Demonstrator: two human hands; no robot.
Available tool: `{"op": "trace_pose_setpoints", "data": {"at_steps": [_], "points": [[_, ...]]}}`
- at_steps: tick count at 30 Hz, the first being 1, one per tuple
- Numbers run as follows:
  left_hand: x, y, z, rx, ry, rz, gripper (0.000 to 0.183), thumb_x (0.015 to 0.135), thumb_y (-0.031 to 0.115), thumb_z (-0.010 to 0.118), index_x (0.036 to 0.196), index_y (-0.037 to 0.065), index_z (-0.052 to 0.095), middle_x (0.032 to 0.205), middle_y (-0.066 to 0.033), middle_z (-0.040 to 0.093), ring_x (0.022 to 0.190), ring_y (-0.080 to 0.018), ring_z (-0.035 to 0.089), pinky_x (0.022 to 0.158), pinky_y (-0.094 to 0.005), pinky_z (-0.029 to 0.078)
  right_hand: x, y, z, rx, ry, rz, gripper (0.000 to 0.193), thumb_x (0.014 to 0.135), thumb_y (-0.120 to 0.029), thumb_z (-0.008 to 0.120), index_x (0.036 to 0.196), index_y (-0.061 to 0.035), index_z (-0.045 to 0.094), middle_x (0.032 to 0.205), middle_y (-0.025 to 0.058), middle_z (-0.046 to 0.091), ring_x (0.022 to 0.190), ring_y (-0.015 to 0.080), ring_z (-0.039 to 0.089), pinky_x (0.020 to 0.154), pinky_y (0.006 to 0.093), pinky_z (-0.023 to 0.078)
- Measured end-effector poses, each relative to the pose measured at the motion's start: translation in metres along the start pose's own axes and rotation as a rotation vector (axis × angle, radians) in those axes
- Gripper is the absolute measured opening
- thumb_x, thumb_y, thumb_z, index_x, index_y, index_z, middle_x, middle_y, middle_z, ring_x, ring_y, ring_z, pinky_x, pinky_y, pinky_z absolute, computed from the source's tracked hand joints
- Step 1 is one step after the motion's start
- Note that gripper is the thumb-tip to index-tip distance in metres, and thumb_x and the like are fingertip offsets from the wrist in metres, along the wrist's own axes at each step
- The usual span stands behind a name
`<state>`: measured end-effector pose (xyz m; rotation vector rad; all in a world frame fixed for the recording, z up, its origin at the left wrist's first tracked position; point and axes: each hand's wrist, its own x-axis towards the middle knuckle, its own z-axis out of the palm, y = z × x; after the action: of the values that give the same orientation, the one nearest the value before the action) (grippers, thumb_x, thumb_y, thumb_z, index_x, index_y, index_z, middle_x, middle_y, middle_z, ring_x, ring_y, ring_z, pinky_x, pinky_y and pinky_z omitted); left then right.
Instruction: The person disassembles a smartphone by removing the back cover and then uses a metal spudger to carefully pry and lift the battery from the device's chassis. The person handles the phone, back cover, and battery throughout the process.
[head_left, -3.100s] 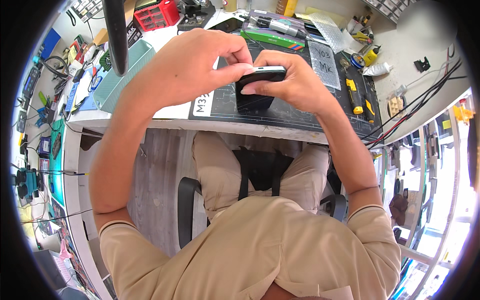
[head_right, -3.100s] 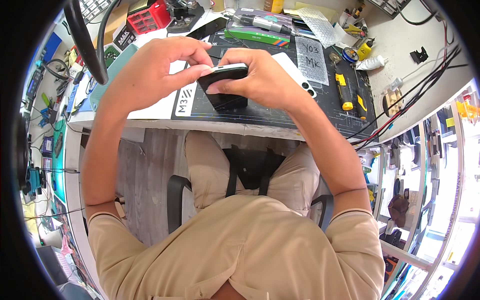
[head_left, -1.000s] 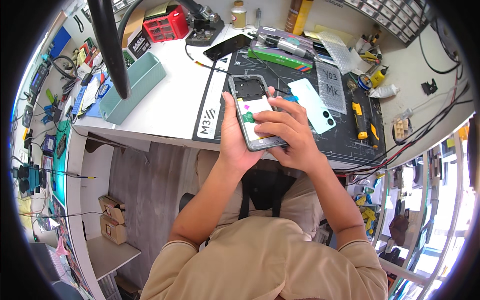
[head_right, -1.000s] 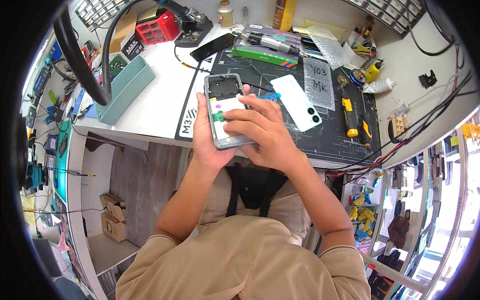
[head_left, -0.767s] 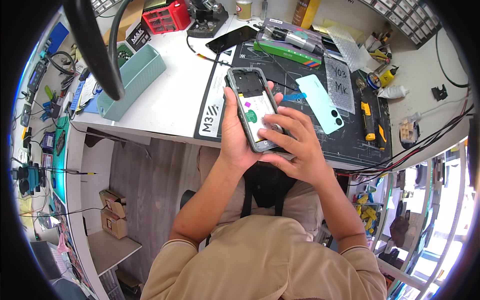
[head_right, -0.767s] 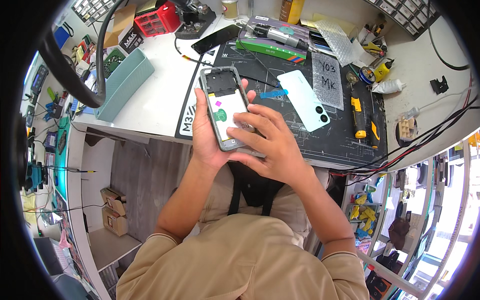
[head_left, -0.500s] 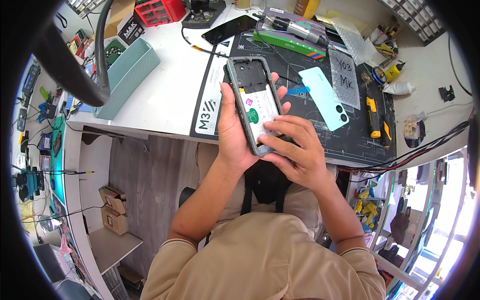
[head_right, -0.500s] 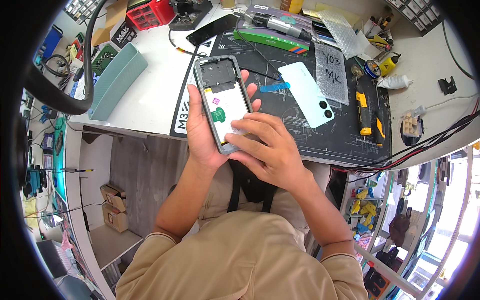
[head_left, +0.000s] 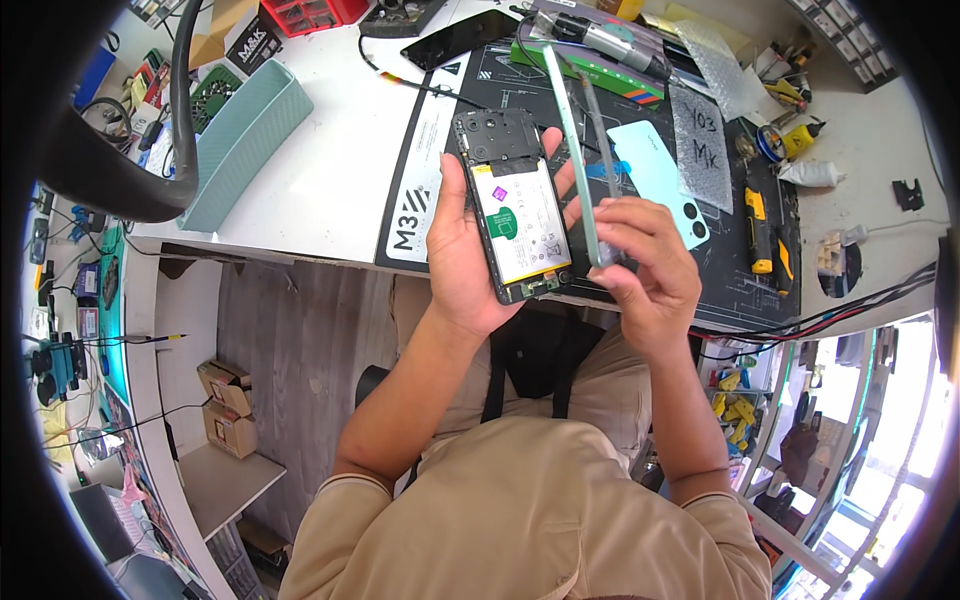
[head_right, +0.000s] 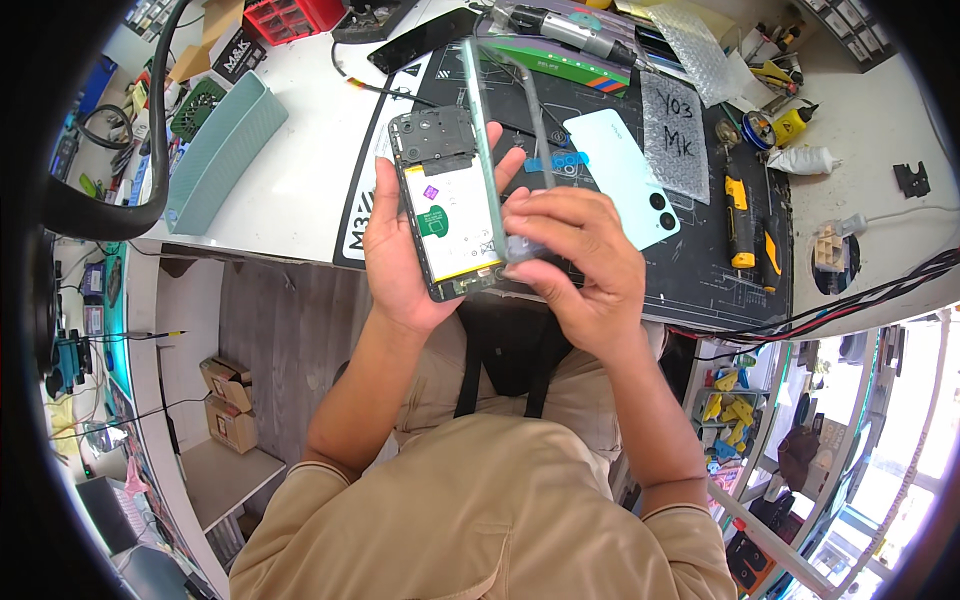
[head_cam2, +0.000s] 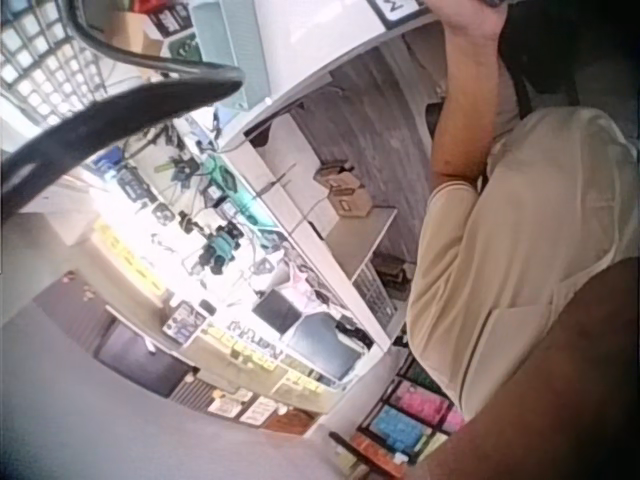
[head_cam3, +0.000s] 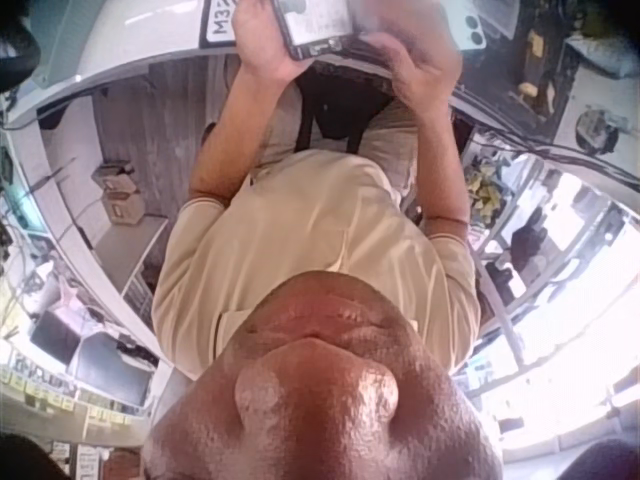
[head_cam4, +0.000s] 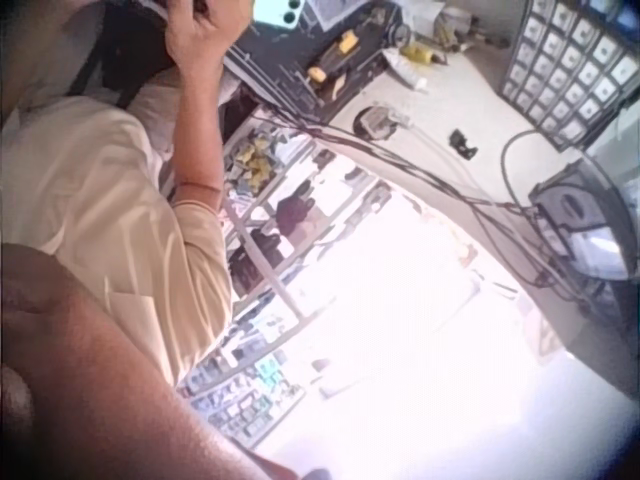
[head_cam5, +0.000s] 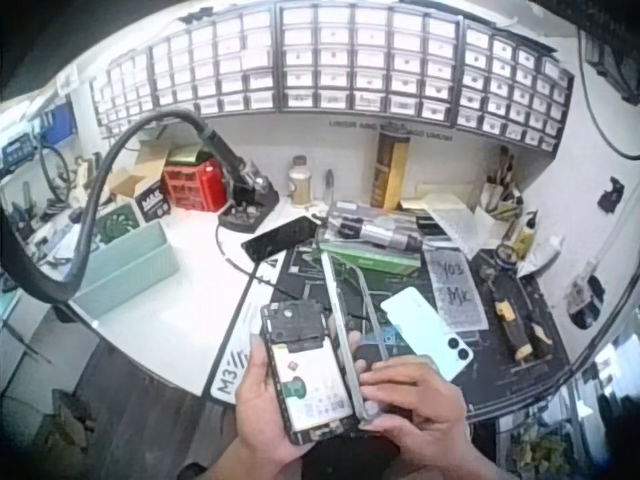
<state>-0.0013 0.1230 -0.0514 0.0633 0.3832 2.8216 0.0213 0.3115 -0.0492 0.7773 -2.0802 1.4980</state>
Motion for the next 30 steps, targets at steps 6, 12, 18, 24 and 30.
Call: {"op": "trace_pose_setpoints", "data": {"at_steps": [6,12,18,24,30], "points": [[0.001,0.006,-0.011,-0.029,-0.049,-0.019,0.073,0.113,0.064,0.033,0.162,0.011,0.043,0.165,-0.0157,0.047,0.146,-0.0351,0.053,0.116,-0.0548,0.048,0.008,0.006,-0.017,-0.225,-0.073,0.003,0.036,0.082,-0.015,0.089,0.116,-0.0065,0.081,0.119,0.0086,0.076,0.114,0.0297,0.068,0.099,0.0400,0.052],[0.002,0.012,-0.016,-0.015,-0.035,-0.015,0.073,0.113,0.064,0.033,0.163,0.012,0.041,0.167,-0.0163,0.045,0.147,-0.0369,0.052,0.115,-0.0540,0.050,0.005,0.006,-0.020,-0.268,-0.138,0.001,0.038,0.079,-0.016,0.090,0.116,-0.0105,0.082,0.120,0.0065,0.075,0.114,0.0304,0.067,0.099,0.0413,0.053],[0.002,0.014,-0.017,-0.044,-0.008,-0.029,0.073,0.113,0.064,0.031,0.164,0.013,0.040,0.167,-0.0176,0.043,0.147,-0.0377,0.052,0.115,-0.0537,0.051,0.002,0.008,-0.023,-0.224,-0.167,-0.028,0.039,0.080,-0.023,0.090,0.115,-0.0071,0.081,0.121,0.0120,0.076,0.116,0.0332,0.068,0.099,0.0433,0.053],[0.000,0.014,-0.019,-0.083,-0.048,-0.037,0.074,0.113,0.065,0.032,0.165,0.014,0.038,0.168,-0.0176,0.043,0.147,-0.0380,0.051,0.115,-0.0538,0.051,0.002,0.007,-0.026,-0.225,-0.129,-0.042,0.039,0.078,-0.024,0.091,0.113,-0.0088,0.082,0.114,0.0083,0.075,0.110,0.0301,0.067,0.096,0.0422,0.052],[-0.001,0.013,-0.018,-0.069,-0.040,-0.043,0.075,0.112,0.065,0.030,0.167,0.013,0.036,0.171,-0.0170,0.038,0.151,-0.0382,0.047,0.116,-0.0556,0.050,0.020,-0.022,-0.024,-0.483,-0.321,-0.126,0.041,0.076,-0.022,0.092,0.115,-0.0141,0.081,0.101,0.0010,0.068,0.093,0.0245,0.061,0.082,0.0394,0.051]]}}
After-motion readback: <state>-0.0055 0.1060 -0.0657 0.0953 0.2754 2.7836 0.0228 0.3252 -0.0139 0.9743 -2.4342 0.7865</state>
